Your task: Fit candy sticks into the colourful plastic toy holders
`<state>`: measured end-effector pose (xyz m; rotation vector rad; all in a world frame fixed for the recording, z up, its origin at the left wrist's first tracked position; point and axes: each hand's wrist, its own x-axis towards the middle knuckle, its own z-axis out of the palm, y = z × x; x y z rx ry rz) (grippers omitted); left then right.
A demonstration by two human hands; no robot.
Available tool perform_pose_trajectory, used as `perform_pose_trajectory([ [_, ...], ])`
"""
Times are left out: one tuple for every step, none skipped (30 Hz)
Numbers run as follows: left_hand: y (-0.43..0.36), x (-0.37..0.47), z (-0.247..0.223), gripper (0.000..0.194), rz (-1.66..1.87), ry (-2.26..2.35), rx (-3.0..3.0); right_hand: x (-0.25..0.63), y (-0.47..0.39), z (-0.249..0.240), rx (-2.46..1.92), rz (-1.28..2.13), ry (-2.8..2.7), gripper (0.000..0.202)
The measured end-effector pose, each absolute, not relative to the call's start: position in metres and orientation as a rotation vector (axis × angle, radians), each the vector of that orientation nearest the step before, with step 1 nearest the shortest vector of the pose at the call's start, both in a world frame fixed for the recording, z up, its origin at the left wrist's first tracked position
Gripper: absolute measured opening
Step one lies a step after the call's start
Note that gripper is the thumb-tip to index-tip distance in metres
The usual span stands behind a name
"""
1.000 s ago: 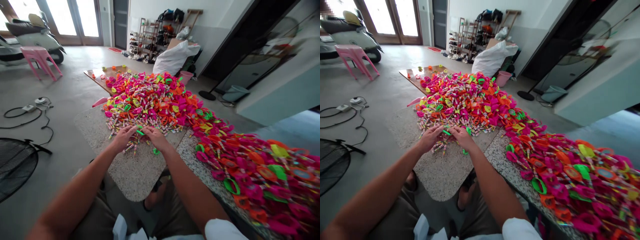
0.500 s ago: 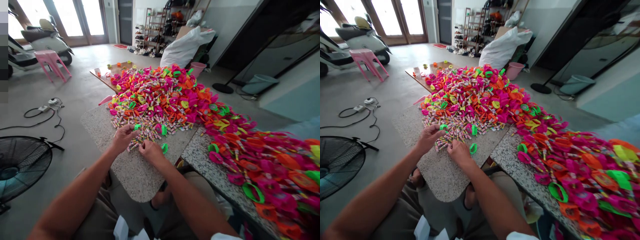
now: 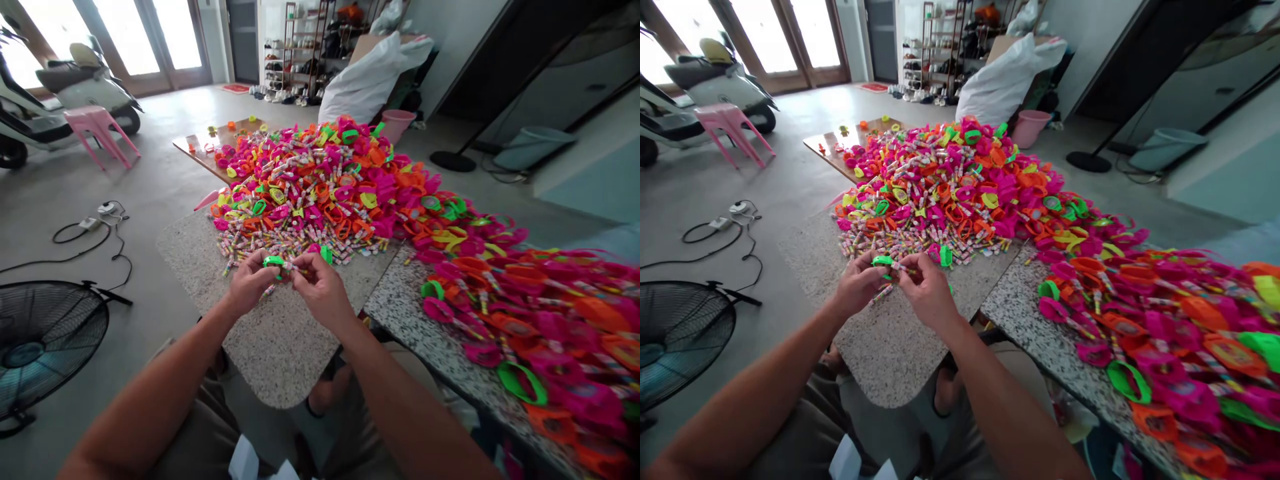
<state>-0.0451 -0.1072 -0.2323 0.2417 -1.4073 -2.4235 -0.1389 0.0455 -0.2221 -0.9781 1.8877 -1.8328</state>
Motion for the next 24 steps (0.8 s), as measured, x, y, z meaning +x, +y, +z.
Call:
perform_pose_trajectory([
  [-0.107, -0.045, -0.23, 0.024, -2.498, -1.344, 0.245, -0.14, 0.047, -0.22, -0.993, -1.828, 1.877, 0.016],
  [-0.107, -0.046, -0.228, 0.022, -2.567, -1.279, 0.246, -0.141, 0.048, -0.219, -0.998, -1.825, 1.87, 0.016],
  [-0.108, -0.046, -0.226, 0.019, -2.623, -1.213, 0.251, -0.142, 0.049, -0.218, -0.991, -1.829, 1.867, 0.017],
  [-0.109, -0.047, -0.225, 0.017, -2.666, -1.146, 0.262, -0.143, 0.049, -0.218, -0.971, -1.838, 1.865, 0.018],
  [-0.11, -0.047, -0.224, 0.014, -2.691, -1.08, 0.278, -0.145, 0.05, -0.218, -0.942, -1.853, 1.858, 0.019],
  [-0.11, -0.048, -0.223, 0.012, -2.701, -1.023, 0.298, -0.145, 0.049, -0.219, -0.911, -1.868, 1.841, 0.021],
  [-0.11, -0.049, -0.223, 0.011, -2.705, -0.984, 0.313, -0.146, 0.048, -0.221, -0.88, -1.878, 1.813, 0.022],
  [-0.11, -0.05, -0.223, 0.011, -2.707, -0.967, 0.319, -0.146, 0.047, -0.222, -0.852, -1.882, 1.776, 0.024],
  [-0.109, -0.051, -0.224, 0.012, -2.711, -0.967, 0.317, -0.145, 0.046, -0.224, -0.828, -1.881, 1.735, 0.025],
  [-0.107, -0.052, -0.225, 0.013, -2.715, -0.979, 0.31, -0.144, 0.044, -0.225, -0.806, -1.882, 1.698, 0.027],
  [-0.105, -0.053, -0.226, 0.014, -2.72, -0.999, 0.302, -0.143, 0.042, -0.227, -0.785, -1.886, 1.67, 0.028],
  [-0.102, -0.054, -0.227, 0.015, -2.722, -1.022, 0.3, -0.142, 0.041, -0.227, -0.761, -1.897, 1.653, 0.029],
  [-0.1, -0.055, -0.229, 0.015, -2.723, -1.045, 0.305, -0.142, 0.04, -0.228, -0.736, -1.915, 1.646, 0.03],
  [-0.098, -0.055, -0.23, 0.015, -2.72, -1.065, 0.32, -0.142, 0.039, -0.228, -0.71, -1.931, 1.645, 0.03],
  [-0.096, -0.056, -0.232, 0.016, -2.713, -1.083, 0.343, -0.144, 0.039, -0.229, -0.68, -1.944, 1.643, 0.031],
  [-0.095, -0.056, -0.233, 0.017, -2.704, -1.101, 0.374, -0.146, 0.039, -0.229, -0.643, -1.956, 1.635, 0.032],
  [-0.094, -0.057, -0.235, 0.018, -2.694, -1.119, 0.414, -0.149, 0.039, -0.229, -0.594, -1.968, 1.615, 0.033],
  [-0.094, -0.057, -0.237, 0.02, -2.686, -1.139, 0.46, -0.152, 0.04, -0.229, -0.534, -1.979, 1.575, 0.035],
  [-0.094, -0.058, -0.239, 0.023, -2.682, -1.163, 0.508, -0.155, 0.041, -0.23, -0.465, -1.984, 1.515, 0.037],
  [-0.095, -0.058, -0.241, 0.025, -2.683, -1.189, 0.558, -0.159, 0.041, -0.23, -0.392, -1.981, 1.438, 0.039],
  [-0.096, -0.059, -0.242, 0.027, -2.69, -1.214, 0.602, -0.161, 0.042, -0.23, -0.32, -1.973, 1.354, 0.041],
  [-0.096, -0.06, -0.244, 0.03, -2.701, -1.236, 0.637, -0.163, 0.043, -0.231, -0.256, -1.961, 1.274, 0.042],
  [-0.096, -0.06, -0.246, 0.031, -2.711, -1.251, 0.661, -0.165, 0.043, -0.231, -0.205, -1.945, 1.207, 0.042],
  [-0.096, -0.061, -0.247, 0.033, -2.719, -1.258, 0.674, -0.166, 0.043, -0.231, -0.165, -1.934, 1.156, 0.041],
])
